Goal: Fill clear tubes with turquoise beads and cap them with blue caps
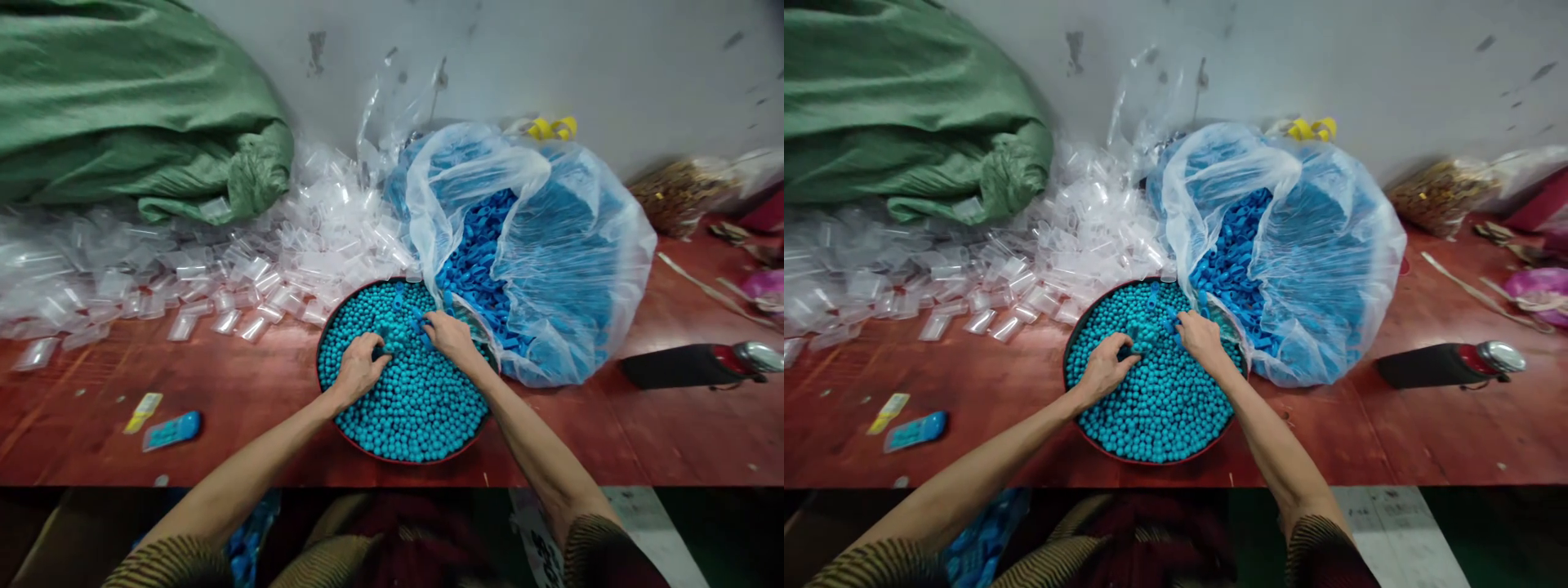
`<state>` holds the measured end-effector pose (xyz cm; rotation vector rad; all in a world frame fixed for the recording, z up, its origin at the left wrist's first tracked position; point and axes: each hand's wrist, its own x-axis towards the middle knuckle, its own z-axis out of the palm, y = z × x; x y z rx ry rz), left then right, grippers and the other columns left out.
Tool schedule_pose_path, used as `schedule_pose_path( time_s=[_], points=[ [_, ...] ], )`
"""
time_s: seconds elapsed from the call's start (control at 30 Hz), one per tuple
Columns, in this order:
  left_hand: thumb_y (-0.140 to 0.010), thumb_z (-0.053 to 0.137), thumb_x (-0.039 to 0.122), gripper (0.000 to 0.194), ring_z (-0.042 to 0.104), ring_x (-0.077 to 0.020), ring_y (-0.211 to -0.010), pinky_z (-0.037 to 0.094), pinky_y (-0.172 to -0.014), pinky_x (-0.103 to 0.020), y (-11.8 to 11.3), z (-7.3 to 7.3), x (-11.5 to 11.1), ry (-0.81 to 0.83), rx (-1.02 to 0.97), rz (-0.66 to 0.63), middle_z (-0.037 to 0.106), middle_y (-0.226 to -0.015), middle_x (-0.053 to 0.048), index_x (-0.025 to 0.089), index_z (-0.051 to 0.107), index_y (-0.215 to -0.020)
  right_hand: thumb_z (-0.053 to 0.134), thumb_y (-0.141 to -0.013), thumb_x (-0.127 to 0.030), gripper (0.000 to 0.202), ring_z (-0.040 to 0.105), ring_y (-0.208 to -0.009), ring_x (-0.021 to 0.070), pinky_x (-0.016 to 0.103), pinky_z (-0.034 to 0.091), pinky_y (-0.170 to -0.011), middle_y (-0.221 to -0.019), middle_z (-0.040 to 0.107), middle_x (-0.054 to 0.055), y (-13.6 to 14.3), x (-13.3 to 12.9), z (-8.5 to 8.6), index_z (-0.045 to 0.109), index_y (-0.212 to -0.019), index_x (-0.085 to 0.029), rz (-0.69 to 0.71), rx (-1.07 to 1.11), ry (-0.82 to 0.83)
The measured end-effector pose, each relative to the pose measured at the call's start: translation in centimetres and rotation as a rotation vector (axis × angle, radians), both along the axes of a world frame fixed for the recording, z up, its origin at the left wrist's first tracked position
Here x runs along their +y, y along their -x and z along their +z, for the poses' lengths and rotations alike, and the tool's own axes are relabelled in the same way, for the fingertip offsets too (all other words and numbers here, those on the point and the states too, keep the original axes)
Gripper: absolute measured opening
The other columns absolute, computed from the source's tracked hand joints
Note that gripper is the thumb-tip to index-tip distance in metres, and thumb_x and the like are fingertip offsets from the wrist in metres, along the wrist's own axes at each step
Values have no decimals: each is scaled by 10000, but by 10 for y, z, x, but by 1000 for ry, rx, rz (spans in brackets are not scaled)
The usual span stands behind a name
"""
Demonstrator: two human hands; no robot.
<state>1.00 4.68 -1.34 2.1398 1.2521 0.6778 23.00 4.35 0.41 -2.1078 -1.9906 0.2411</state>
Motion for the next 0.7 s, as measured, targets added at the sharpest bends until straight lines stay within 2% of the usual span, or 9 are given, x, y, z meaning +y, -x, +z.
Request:
schedule_pose_path(
  time_s=[0.13, 0.23, 0.3, 0.37, 0.43, 0.53, 0.63, 0.7],
  points=[
    [-764, 611, 226, 134, 558, -199, -883, 442, -835, -346, 0, -3, 0, -4, 7, -4, 616, -905, -31, 197, 562, -886, 518, -832, -217, 191, 642, -825, 219, 310, 462, -742, -880, 708, 45, -3, 1, 5, 703, -871, -244, 55, 138, -94],
    [-773, 607, 234, 118, 557, -194, -869, 445, -825, -339, 1, -4, 1, -6, 12, -18, 609, -891, -26, 200, 562, -877, 476, -857, -248, 240, 633, -894, 226, 321, 455, -808, -947, 705, 60, -13, 20, 14, 702, -933, -223, 25, 181, -179],
    [-778, 604, 236, 105, 556, -193, -862, 447, -819, -334, 1, -4, 2, -10, 10, -29, 604, -876, -22, 203, 561, -869, 399, -893, -265, 313, 608, -976, 222, 333, 434, -884, -1032, 681, 81, -29, 39, 20, 673, -1028, -197, -48, 203, -266],
    [-783, 600, 237, 97, 556, -193, -861, 446, -821, -335, 2, -5, 2, -17, 4, -42, 599, -870, -20, 203, 560, -864, 334, -909, -260, 371, 576, -1032, 224, 359, 403, -943, -1079, 652, 123, -52, 58, 20, 640, -1086, -147, -202, 225, -379],
    [-785, 597, 238, 95, 556, -198, -869, 446, -831, -344, 2, -5, 3, -22, 0, -47, 598, -872, -23, 200, 561, -864, 436, -866, -291, 357, 540, -1086, 247, 382, 388, -960, -1139, 616, 166, -76, 74, 13, 620, -1111, -107, -330, 227, -341],
    [-785, 600, 242, 105, 557, -205, -882, 449, -839, -352, 2, -7, 3, -26, 2, -42, 600, -878, -26, 200, 567, -875, 578, -777, -340, 365, 527, -1096, 261, 395, 389, -952, -1166, 605, 168, -100, 86, -5, 644, -1059, -118, -318, 246, -217],
    [-784, 606, 245, 117, 559, -205, -882, 449, -842, -353, 1, -7, 2, -20, 18, -36, 609, -888, -24, 206, 579, -891, 576, -774, -388, 340, 570, -980, 241, 369, 427, -880, -1034, 651, 139, -105, 85, -19, 671, -963, -121, -303, 277, -182],
    [-780, 614, 240, 127, 562, -204, -884, 448, -845, -353, 1, -4, 2, -6, 18, -30, 619, -903, -26, 205, 589, -899, 565, -781, -419, 366, 581, -905, 224, 343, 441, -827, -955, 661, 120, -101, 77, -21, 666, -946, -109, -312, 308, -179]
  ],
)
